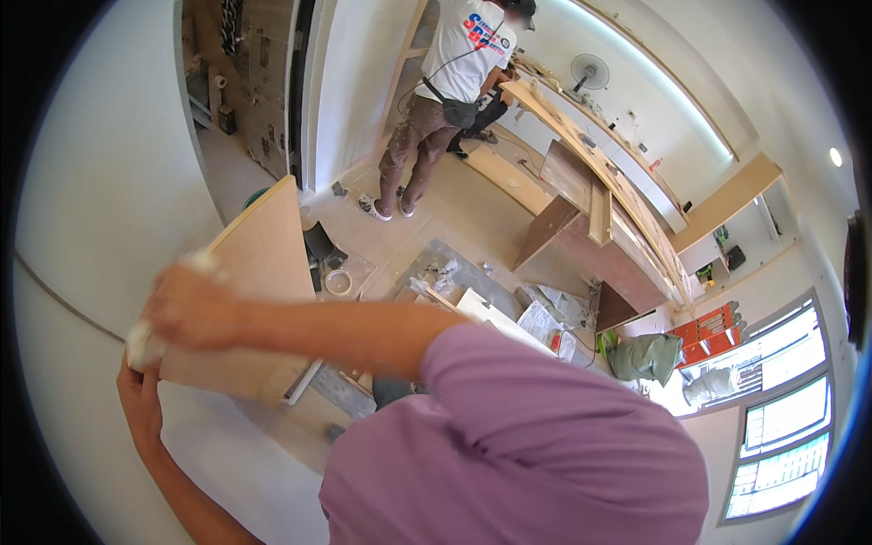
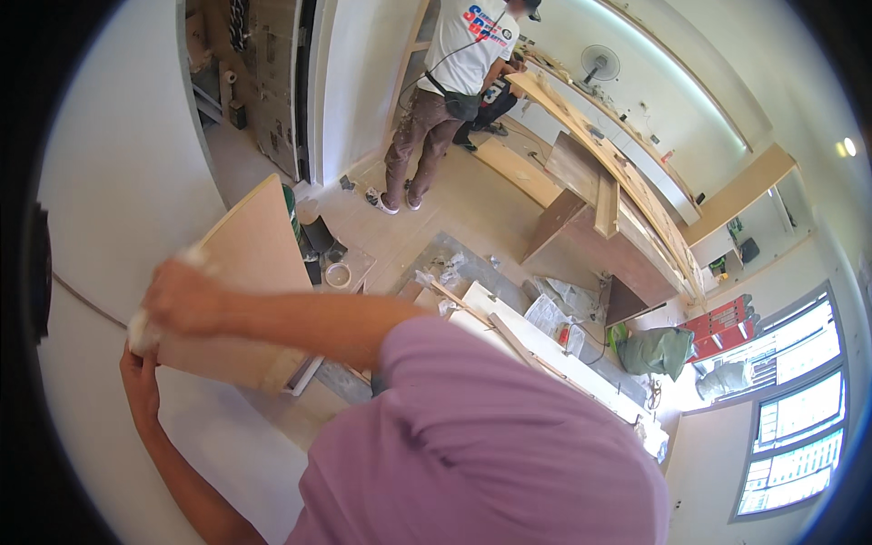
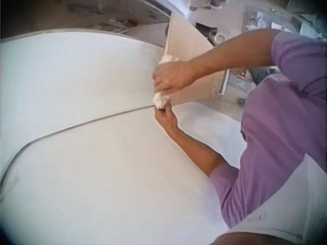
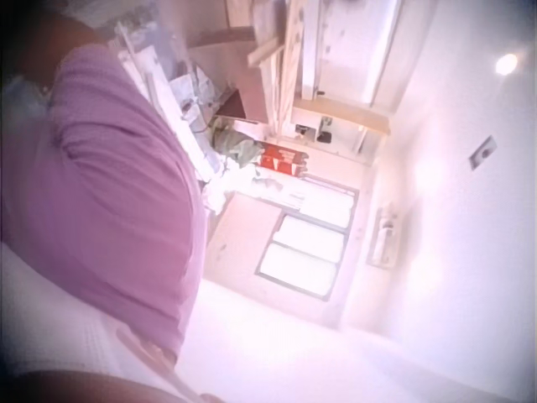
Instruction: The person removes protective film from a cabinet door and wipes it with a cloth. They then kneel to install the door onto a cabinet under a sink, aligning it with the hinges and securing it in place.
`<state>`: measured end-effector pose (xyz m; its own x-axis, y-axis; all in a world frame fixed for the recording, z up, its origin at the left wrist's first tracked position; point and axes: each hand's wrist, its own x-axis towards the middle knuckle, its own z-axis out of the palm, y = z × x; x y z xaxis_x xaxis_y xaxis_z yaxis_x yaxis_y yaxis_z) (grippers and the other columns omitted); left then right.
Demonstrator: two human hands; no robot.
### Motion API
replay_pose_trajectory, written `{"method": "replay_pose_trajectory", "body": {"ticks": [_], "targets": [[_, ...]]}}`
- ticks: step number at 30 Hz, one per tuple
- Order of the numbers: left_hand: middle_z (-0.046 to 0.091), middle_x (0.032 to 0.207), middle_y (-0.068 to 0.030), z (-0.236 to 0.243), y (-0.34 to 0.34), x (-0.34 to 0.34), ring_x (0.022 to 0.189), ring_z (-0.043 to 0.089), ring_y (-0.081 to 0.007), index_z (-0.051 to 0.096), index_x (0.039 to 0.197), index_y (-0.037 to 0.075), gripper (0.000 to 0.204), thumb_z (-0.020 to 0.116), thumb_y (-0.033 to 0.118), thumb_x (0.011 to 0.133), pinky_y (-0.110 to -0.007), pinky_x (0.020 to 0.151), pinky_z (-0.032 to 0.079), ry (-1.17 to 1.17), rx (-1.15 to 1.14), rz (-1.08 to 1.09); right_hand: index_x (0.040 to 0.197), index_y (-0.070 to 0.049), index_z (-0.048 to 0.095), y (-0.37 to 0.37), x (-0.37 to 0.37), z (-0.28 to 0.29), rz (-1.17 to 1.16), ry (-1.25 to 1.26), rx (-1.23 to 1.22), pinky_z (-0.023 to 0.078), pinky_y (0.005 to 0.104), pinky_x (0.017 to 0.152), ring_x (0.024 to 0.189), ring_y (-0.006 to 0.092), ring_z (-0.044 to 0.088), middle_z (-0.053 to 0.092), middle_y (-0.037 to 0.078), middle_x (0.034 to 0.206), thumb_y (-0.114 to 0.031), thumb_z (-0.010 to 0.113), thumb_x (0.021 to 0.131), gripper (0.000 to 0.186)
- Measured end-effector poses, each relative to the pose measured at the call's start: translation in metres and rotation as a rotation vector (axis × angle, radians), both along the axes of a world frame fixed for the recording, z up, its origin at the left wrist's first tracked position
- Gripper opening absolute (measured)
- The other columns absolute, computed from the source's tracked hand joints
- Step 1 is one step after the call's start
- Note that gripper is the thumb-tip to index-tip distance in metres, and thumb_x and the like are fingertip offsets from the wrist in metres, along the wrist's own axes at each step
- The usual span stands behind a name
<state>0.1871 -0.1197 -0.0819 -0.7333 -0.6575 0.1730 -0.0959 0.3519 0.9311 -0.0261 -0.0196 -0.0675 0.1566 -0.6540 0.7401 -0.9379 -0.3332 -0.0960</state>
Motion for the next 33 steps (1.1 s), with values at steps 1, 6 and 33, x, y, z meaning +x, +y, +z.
{"method": "replay_pose_trajectory", "body": {"ticks": [1,6,33], "targets": [[0.063,0.097,-0.0016,-0.016,-0.006,0.008,0.089,0.055,-0.0113,0.063,0.122,0.000,0.034,0.068,0.024,0.098,-0.028,0.080,0.047,0.048,-0.011,0.053,0.076,-0.009,0.068,0.003,0.037,0.014,0.008,-0.035,0.016,0.048,0.0458,0.084,0.085,0.0280,0.064,0.066,0.008,0.077,-0.020,0.068,0.082,0.013],[0.063,0.098,-0.0018,-0.002,0.007,-0.001,0.090,0.054,-0.0107,0.064,0.119,0.000,0.031,0.067,0.023,0.099,-0.026,0.078,0.045,0.043,0.003,-0.049,0.099,-0.011,0.073,0.032,-0.009,0.011,0.013,-0.086,0.001,0.047,0.0444,0.090,0.094,0.0283,0.064,0.071,0.007,0.095,-0.026,0.073,0.085,0.021],[0.058,0.085,0.0019,0.006,-0.008,0.008,0.080,0.050,-0.0068,0.064,0.102,-0.001,0.025,0.071,0.022,0.097,-0.025,0.073,0.043,0.052,-0.030,-0.074,0.093,-0.004,0.070,0.259,-0.294,-0.029,-0.807,0.006,0.502,0.050,0.0523,0.075,0.085,0.0437,0.066,0.070,0.022,0.086,-0.026,0.057,0.098,0.026]]}}
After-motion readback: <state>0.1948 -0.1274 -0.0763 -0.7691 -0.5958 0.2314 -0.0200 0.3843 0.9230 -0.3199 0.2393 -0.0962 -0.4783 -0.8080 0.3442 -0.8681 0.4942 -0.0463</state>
